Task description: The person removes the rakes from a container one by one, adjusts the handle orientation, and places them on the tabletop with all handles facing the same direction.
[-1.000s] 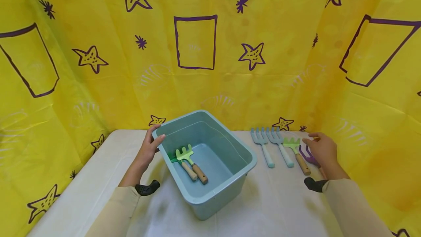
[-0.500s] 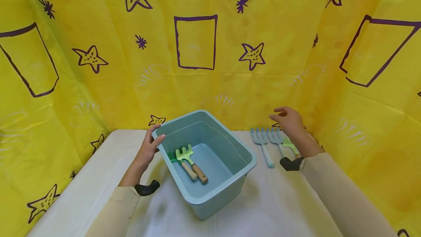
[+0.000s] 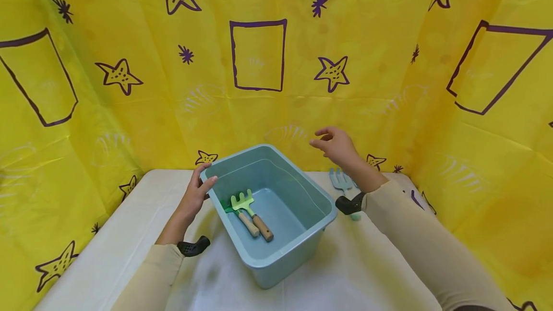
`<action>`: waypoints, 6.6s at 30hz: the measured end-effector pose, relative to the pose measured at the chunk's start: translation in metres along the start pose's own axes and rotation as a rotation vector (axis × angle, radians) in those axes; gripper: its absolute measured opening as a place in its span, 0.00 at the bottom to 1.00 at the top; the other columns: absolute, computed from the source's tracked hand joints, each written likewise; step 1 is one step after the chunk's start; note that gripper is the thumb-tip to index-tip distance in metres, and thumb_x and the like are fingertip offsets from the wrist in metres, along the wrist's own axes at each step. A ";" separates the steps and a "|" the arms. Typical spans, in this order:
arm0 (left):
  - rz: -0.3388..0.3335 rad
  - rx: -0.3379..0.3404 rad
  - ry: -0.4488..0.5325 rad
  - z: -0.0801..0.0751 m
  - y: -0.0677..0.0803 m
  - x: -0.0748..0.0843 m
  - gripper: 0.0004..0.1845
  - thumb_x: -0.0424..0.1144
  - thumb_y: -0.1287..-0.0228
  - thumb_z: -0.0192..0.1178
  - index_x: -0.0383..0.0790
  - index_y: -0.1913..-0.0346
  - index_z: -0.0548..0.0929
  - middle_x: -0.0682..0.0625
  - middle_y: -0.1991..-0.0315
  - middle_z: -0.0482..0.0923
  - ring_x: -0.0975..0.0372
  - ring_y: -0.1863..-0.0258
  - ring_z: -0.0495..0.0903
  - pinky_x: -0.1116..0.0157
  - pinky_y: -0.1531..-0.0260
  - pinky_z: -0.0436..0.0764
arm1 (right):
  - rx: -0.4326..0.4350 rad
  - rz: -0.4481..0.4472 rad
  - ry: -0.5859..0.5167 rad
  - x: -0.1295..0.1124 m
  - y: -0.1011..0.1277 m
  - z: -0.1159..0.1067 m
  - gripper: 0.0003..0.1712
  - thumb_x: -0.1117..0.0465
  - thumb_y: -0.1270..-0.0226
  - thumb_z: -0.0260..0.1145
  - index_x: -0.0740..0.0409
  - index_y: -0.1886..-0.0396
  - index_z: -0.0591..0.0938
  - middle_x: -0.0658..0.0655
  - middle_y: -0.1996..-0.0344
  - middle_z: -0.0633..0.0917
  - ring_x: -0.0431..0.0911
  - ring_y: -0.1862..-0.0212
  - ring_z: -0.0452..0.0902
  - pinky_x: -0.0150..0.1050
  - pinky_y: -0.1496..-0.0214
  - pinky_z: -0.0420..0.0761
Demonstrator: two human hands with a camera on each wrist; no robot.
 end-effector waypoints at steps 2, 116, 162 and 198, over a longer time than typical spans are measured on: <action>-0.003 0.001 0.000 0.000 0.000 0.000 0.31 0.49 0.28 0.54 0.54 0.27 0.55 0.42 0.30 0.58 0.44 0.35 0.64 0.42 0.39 0.66 | -0.030 0.003 -0.009 -0.004 -0.003 0.011 0.29 0.52 0.31 0.65 0.64 0.38 0.71 0.66 0.44 0.74 0.60 0.47 0.74 0.53 0.43 0.75; 0.000 -0.042 0.029 0.007 0.015 0.035 0.32 0.41 0.27 0.53 0.43 0.26 0.52 0.33 0.32 0.59 0.41 0.38 0.66 0.43 0.39 0.66 | -0.745 0.357 0.094 0.044 -0.007 0.216 0.11 0.64 0.37 0.54 0.62 0.62 0.81 0.56 0.76 0.74 0.43 0.82 0.61 0.31 0.82 0.60; -0.016 -0.014 0.011 0.001 0.000 0.000 0.34 0.49 0.28 0.55 0.51 0.26 0.53 0.38 0.30 0.57 0.43 0.35 0.63 0.42 0.39 0.64 | -0.245 0.135 -0.017 0.038 0.008 0.028 0.16 0.53 0.33 0.63 0.64 0.60 0.78 0.57 0.76 0.79 0.46 0.80 0.65 0.35 0.78 0.67; -0.005 -0.004 0.000 0.001 -0.001 0.000 0.31 0.49 0.28 0.54 0.53 0.27 0.54 0.40 0.30 0.58 0.43 0.36 0.64 0.41 0.40 0.66 | -0.022 0.356 0.067 0.175 0.110 -0.009 0.18 0.53 0.32 0.64 0.67 0.58 0.77 0.55 0.75 0.73 0.45 0.79 0.64 0.35 0.78 0.68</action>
Point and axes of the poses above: each hand's wrist, its own y-axis away from the middle knuckle, its own z-axis out of the palm, x = y × z, the point moved 9 cm from there along -y, towards the middle knuckle
